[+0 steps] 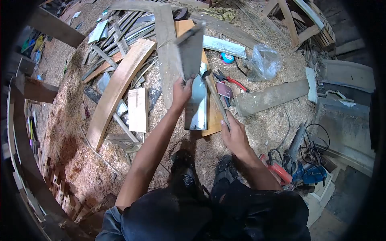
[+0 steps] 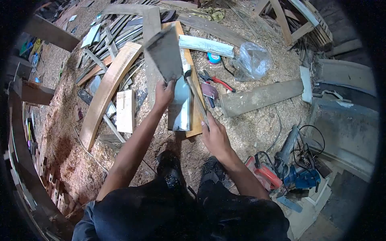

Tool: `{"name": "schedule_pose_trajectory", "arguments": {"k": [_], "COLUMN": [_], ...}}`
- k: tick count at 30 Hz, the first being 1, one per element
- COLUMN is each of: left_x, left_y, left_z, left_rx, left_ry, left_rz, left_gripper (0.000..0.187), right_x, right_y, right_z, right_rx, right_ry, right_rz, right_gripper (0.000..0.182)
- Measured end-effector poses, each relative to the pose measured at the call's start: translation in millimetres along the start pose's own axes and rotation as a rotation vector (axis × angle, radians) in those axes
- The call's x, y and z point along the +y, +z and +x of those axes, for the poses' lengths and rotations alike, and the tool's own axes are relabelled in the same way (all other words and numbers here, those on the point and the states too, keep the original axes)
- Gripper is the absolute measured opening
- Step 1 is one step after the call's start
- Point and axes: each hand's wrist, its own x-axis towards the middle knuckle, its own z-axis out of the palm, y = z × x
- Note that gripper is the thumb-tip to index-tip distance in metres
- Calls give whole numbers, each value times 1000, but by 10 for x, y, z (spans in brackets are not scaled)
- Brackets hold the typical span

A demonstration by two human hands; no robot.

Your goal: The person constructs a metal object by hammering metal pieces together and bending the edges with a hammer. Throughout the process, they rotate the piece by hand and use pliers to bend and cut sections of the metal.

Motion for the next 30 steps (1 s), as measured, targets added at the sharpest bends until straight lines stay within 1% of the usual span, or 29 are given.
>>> {"name": "schedule_pose_trajectory", "arguments": {"k": [2, 3, 4, 6, 7, 9, 11, 14, 15, 18, 19, 21, 22, 24, 26, 29, 30], "left_x": [-68, -30, 11, 71, 54, 48, 72, 57, 46, 1, -6, 3, 7, 35, 38, 42, 63], "left_y": [20, 23, 19, 28, 34, 25, 10, 50, 64, 70, 58, 33, 56, 133, 117, 101, 107], "left_z": [19, 4, -14, -12, 23, -1, -30, -30, -14, -5, -46, -18, -29, -29, -32, -82, -51], "left_rx": [-6, 11, 6, -15, -16, -25, -27, -10, 1, 26, 9, -20, 10, 70, 47, 35, 32], "left_ry": [36, 103, 62, -11, 16, 52, 27, 20, 22, 87, 41, -28, 0, 63, 45, 17, 21], "left_rz": [49, 105, 108, 111, 133, 182, 205, 141, 104, 134, 142, 160, 129, 66, 148, 181, 175], "left_gripper": [22, 16, 14, 21, 21, 21, 21, 21, 21, 20, 20, 20, 19, 26, 19, 18, 18], "right_x": [-3, 4, 38, 75, 8, 7, -56, -16, 27, 66, 107, 121, 97, 104, 154, 113, 87], "right_y": [28, 46, 69, 78, -32, -78, -96, -139, -167, -243, -188, -84, -53, -48, 29, 12, -23], "right_z": [4, -8, -9, 23, 48, 52, 63, 79, 70, 39, 17, 27, 37, 59, 30, 42, 59], "right_rx": [129, 190, 166, 133, -117, -3, 138, -41, -129, 10, 73, 88, 100, -83, 72, 82, 35], "right_ry": [-139, -206, -181, -131, 144, 40, -51, 77, 213, 159, 139, 65, 27, 128, -33, -34, 8], "right_rz": [-19, -26, -50, -99, -144, -67, -38, -88, -111, -56, -21, 9, 25, -47, -34, -38, -47], "right_gripper": [43, 43, 42, 41, 41, 41, 40, 42, 42, 44, 43, 42, 42, 40, 40, 41, 41]}}
